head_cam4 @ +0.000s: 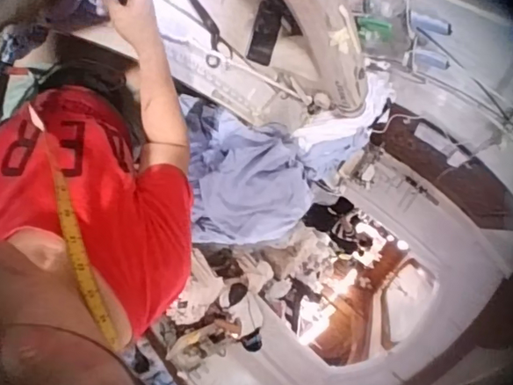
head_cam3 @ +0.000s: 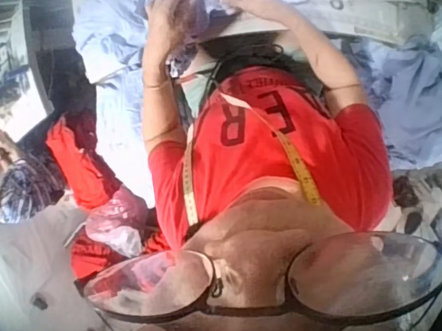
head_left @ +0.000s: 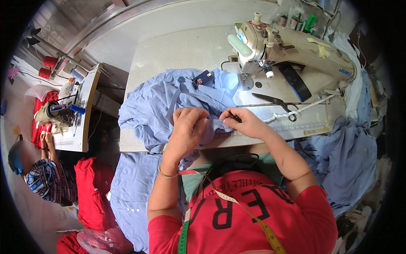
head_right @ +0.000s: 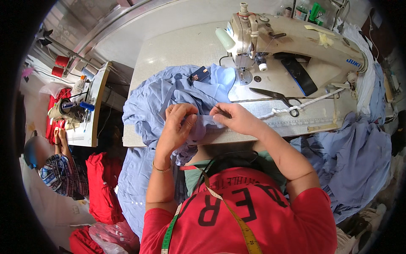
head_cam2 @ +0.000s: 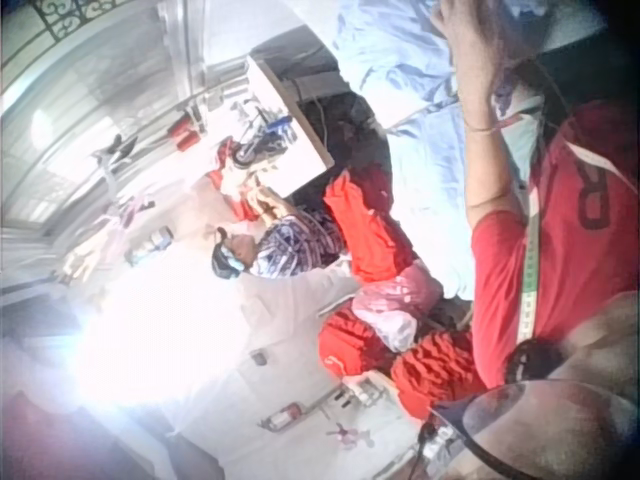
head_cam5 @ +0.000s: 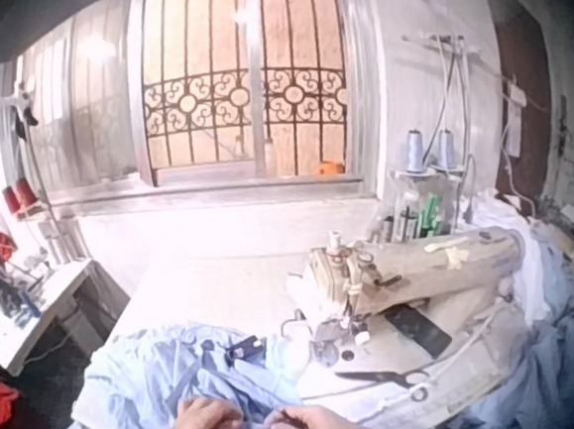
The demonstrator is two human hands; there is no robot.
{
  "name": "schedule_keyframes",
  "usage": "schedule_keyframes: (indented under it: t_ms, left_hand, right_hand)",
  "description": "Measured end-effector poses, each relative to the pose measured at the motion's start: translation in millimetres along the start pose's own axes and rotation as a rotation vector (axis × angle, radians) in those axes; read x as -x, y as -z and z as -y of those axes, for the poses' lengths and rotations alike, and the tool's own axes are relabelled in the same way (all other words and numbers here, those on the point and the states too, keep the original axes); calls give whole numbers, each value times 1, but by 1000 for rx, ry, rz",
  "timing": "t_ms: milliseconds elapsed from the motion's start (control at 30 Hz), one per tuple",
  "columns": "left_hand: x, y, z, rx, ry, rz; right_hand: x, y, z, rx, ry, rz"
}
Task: The person picks up a light blue shirt, lays it on a table, and uses a small tool to trim loose threads near the collar and buttons.
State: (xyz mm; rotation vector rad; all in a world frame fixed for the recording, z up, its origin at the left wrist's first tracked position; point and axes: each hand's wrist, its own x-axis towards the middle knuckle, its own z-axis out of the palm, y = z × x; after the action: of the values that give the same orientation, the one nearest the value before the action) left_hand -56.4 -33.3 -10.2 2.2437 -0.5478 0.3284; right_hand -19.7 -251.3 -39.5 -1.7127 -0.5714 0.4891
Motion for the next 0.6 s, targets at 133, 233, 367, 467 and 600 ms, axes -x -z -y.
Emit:
schedule_keyframes:
  t_ms: [133, 233, 367, 467, 600]
  left_hand:
    - [-1, 2, 6, 90, 53, -51]
    - [0, -5, 7, 74, 90, -125]
    - [-1, -12, 5, -118, 2, -190]
    - [3, -19, -14, -233, -51, -293]
    - [15, -38, -30, -174, 35, -282]
  right_hand:
    - [-6, 0, -2, -124, -25, -22]
    - [-6, 0, 5, -168, -125, -16]
    - [-6, -1, 0, -274, -160, -51]
    - [-6, -1, -2, -318, -154, -85]
    - [-3, -5, 7, -244, -148, -118]
